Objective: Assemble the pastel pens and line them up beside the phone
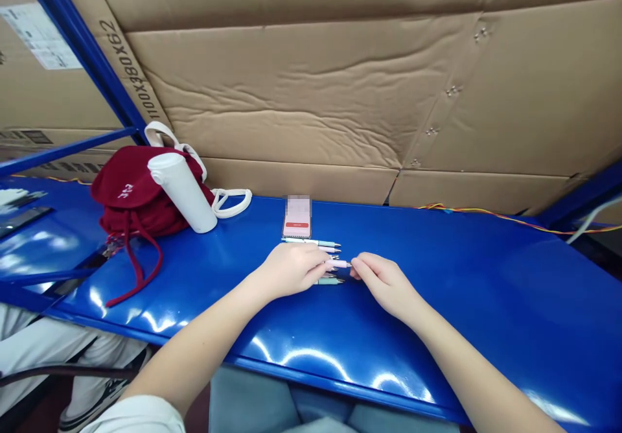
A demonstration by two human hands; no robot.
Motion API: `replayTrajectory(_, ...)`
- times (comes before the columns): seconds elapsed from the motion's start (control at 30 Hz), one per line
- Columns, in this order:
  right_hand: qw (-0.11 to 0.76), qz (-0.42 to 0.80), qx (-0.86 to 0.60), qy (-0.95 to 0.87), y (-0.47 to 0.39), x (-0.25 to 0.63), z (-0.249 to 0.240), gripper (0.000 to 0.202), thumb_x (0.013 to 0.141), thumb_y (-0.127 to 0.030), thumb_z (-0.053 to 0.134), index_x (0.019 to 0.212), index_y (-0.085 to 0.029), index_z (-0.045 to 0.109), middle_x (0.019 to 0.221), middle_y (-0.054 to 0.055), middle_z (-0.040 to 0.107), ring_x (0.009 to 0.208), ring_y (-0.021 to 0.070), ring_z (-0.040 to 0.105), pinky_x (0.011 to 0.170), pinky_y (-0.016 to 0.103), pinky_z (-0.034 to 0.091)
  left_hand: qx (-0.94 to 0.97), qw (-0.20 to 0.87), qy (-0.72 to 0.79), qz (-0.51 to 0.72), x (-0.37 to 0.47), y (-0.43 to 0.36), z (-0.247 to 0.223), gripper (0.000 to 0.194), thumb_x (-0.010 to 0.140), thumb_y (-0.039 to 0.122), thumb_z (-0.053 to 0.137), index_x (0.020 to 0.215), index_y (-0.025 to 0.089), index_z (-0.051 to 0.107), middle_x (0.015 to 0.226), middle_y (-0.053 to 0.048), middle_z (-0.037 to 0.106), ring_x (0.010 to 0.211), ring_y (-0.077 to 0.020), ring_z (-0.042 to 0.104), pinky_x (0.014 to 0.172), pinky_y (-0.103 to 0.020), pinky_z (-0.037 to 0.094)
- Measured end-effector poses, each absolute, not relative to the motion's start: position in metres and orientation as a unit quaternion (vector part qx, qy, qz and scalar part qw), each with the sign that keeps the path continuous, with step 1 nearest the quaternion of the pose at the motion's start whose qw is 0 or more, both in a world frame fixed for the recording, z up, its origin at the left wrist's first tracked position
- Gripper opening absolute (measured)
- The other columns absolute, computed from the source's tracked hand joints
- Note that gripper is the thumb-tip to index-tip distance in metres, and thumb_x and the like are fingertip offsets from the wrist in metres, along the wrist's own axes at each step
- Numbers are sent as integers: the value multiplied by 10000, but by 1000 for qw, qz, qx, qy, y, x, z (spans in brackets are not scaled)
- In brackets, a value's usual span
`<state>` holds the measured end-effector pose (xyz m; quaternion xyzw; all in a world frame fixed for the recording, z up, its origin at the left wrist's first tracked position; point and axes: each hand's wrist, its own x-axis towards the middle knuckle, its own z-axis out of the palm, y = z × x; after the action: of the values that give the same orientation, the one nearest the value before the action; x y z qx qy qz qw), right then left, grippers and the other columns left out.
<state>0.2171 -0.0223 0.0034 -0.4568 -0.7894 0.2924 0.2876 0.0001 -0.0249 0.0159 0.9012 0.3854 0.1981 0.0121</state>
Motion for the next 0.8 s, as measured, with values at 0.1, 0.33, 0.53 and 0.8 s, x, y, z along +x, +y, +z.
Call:
replayTrajectory(0.1,297,292,-452,-789,-24,217,1,273,886,-386,396,708,-217,515,679,12,551,639,162,516,619,285,411,898,10,392,201,1,-25,17,311,941,338,374,960,214,659,1001,-19,694,903,-161,643,779,-259,491)
replayTrajectory(0.33,308,341,-486,-743,-26,216,3,304,888,-418,380,704,-216,514,648,1,544,617,149,502,559,258,391,892,17,401,206,1,-24,16,300,918,341,418,1117,212,604,1126,-33,662,997,-177,632,846,-277,494)
replayTrajectory(0.53,340,393,-474,-711,-26,216,3,185,811,-396,521,778,-216,546,686,-2,548,612,140,506,561,262,423,892,11,410,188,3,-25,16,286,934,357,394,1013,207,625,1009,-33,696,903,-176,656,771,-262,506)
replayTrajectory(0.8,349,459,-497,-649,-27,213,3,280,783,-490,537,769,-210,542,663,0,554,533,119,492,490,254,414,891,16,408,197,3,-24,14,276,928,350,412,1057,204,608,1039,-48,682,945,-173,643,833,-269,491)
